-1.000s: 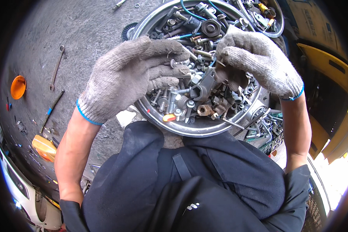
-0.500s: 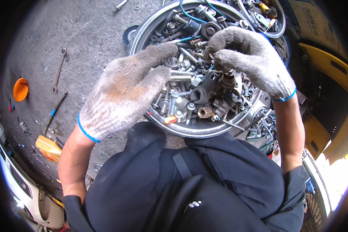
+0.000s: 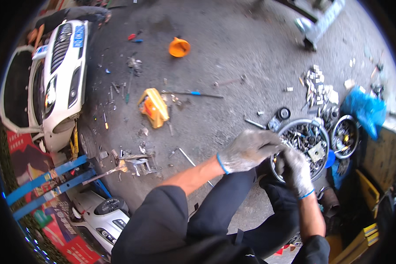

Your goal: The person sorts through a metal bin of hardware to select a bolt, then moves to a white car to work on the front brake assembly using a screwdriver. The person manipulates the brake caliper and surrounding components while another mechanic works under the hood.

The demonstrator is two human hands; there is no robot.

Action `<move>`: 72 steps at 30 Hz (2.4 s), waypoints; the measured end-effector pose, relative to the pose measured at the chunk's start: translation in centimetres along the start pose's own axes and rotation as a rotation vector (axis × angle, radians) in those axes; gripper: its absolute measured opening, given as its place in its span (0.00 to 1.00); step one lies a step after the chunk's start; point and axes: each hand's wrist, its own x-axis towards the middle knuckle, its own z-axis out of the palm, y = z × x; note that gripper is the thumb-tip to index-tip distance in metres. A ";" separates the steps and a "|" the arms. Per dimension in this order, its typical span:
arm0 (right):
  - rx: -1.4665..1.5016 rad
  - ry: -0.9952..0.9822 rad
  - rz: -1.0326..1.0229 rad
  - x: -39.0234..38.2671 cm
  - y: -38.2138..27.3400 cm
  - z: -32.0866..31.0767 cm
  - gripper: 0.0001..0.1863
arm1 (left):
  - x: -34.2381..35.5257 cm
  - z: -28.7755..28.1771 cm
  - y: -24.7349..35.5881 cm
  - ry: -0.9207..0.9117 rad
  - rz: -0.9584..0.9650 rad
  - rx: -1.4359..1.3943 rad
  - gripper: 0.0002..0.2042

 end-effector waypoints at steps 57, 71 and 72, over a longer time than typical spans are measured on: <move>-1.608 0.083 0.842 29.4 24.4 91.6 0.12 | -100.5 -30.0 6.8 2.534 -1.544 -1.963 0.08; -1.425 -0.705 0.176 47.7 43.2 160.6 0.15 | -118.6 -70.0 -9.3 3.003 -1.279 -0.920 0.09; -1.427 -0.820 0.141 48.8 44.5 161.9 0.16 | -121.5 -72.9 -10.3 2.887 -1.355 -0.823 0.10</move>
